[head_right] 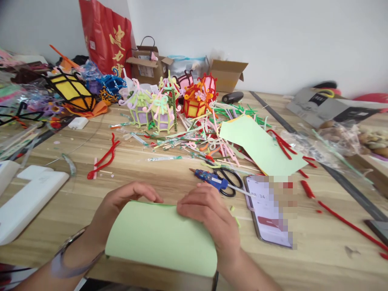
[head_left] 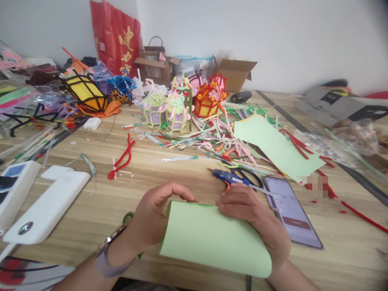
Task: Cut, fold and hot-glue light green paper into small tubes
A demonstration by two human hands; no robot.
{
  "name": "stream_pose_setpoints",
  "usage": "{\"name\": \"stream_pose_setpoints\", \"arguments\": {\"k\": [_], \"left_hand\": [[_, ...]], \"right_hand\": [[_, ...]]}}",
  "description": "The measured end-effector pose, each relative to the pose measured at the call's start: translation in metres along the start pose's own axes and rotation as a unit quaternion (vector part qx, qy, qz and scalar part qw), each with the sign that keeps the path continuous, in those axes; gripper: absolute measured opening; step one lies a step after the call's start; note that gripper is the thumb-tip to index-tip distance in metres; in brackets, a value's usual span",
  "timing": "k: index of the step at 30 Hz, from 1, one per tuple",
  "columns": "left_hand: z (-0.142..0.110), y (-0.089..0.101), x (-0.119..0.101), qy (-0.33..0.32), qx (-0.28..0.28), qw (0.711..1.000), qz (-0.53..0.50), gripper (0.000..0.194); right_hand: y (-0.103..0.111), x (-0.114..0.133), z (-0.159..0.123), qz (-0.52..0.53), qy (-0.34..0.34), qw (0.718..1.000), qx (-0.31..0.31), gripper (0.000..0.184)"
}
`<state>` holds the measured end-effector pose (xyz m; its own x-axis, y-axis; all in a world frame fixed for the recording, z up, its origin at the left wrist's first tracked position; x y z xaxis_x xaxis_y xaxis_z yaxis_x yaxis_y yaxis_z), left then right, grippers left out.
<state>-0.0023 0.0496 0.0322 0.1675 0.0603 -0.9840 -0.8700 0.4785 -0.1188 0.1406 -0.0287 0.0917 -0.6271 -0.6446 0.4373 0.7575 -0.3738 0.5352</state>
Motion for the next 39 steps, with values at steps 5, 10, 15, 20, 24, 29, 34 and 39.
{"name": "stream_pose_setpoints", "arguments": {"k": [5,10,15,20,24,29,34,39], "left_hand": [[0.002,-0.004,-0.006,-0.017,0.018,1.0,0.007,0.004],[0.003,-0.006,-0.011,-0.034,0.026,0.999,0.017,0.002],[0.003,-0.007,-0.011,-0.032,0.032,0.998,0.032,0.006],[0.001,-0.011,-0.017,-0.06,0.05,0.994,0.081,0.011],[-0.001,-0.009,-0.023,-0.107,0.047,0.988,0.103,0.009],[-0.003,0.002,-0.033,-0.188,0.023,0.972,0.137,0.01],[-0.007,0.004,-0.039,-0.241,0.014,0.958,0.156,0.01],[-0.008,0.003,-0.039,-0.254,0.014,0.955,0.153,0.013]], "right_hand": [[-0.002,0.0,-0.001,0.007,0.003,1.0,0.013,0.023],[-0.004,0.0,-0.003,0.007,0.005,1.0,0.016,0.022],[-0.003,0.0,-0.003,0.004,0.006,1.0,0.013,0.023],[-0.003,0.004,-0.002,0.001,0.024,0.999,0.021,0.023],[-0.002,0.004,0.0,-0.004,0.047,0.999,0.018,0.022],[0.005,-0.025,0.002,-0.027,0.019,0.999,0.02,0.034],[-0.006,-0.045,0.005,-0.036,0.001,0.992,0.119,0.044],[-0.01,-0.037,0.006,-0.006,0.024,0.995,0.101,0.035]]}}
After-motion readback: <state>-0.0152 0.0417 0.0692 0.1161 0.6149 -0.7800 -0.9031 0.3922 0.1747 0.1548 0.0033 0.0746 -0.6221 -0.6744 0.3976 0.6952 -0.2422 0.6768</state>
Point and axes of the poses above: each hand's wrist, its own z-axis towards the middle knuckle, its own y-axis out of the back of the hand, x = y × z, the point moved 10 cm from there along z, towards the middle knuckle, and after that the axes turned 7 degrees about -z, right-handed, at the moved point
